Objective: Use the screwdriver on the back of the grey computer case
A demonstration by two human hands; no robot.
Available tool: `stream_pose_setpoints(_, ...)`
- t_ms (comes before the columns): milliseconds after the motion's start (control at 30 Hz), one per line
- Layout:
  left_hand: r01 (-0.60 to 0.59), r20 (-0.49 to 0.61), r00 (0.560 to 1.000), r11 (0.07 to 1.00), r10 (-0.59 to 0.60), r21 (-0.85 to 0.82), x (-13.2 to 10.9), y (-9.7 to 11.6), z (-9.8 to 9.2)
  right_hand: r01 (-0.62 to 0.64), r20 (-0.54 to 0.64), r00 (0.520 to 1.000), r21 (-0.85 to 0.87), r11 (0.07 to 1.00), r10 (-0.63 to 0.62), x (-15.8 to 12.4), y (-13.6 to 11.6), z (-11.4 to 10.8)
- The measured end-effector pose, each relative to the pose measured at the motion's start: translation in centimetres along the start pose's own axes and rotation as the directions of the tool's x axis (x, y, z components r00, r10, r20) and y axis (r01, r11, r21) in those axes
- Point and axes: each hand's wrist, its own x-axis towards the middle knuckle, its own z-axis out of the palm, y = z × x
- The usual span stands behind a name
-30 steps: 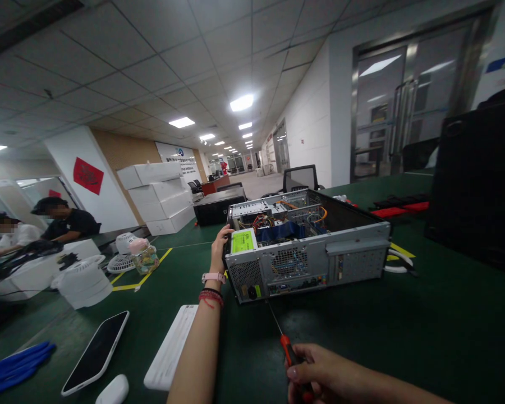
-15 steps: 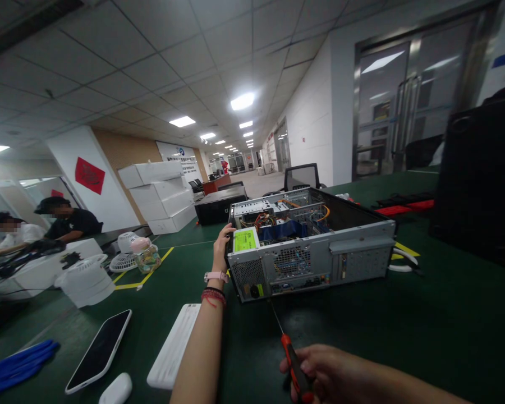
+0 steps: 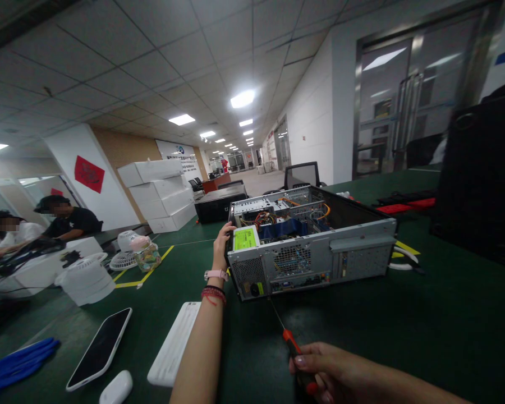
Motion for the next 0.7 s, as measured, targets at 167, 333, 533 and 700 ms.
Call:
stream_pose_setpoints(167, -0.018, 0.004, 1.000, 1.000, 0.018, 0.010, 0.06, -0.07, -0.09, 0.023, 0.027, 0.999, -0.001, 1.000, -0.023, 0.22, 0.21, -0.08)
stream_pose_setpoints(333, -0.018, 0.002, 1.000, 1.000, 0.018, 0.008, 0.13, -0.34, -0.12, 0.024, 0.091, 0.996, -0.037, 0.999, -0.020, 0.22, 0.16, 0.01)
stream_pose_setpoints(533, 0.000, 0.008, 1.000, 1.000, 0.000, 0.007, 0.14, -0.29, -0.18, 0.013, 0.129, 0.992, -0.033, 0.999, -0.008, -0.19, -0.54, 0.21)
stream_pose_setpoints(700, 0.012, 0.008, 1.000, 1.000, -0.012, -0.015, 0.05, -0.20, -0.09, -0.003, 0.152, 0.988, 0.035, 0.999, -0.002, 0.12, -0.44, -0.36)
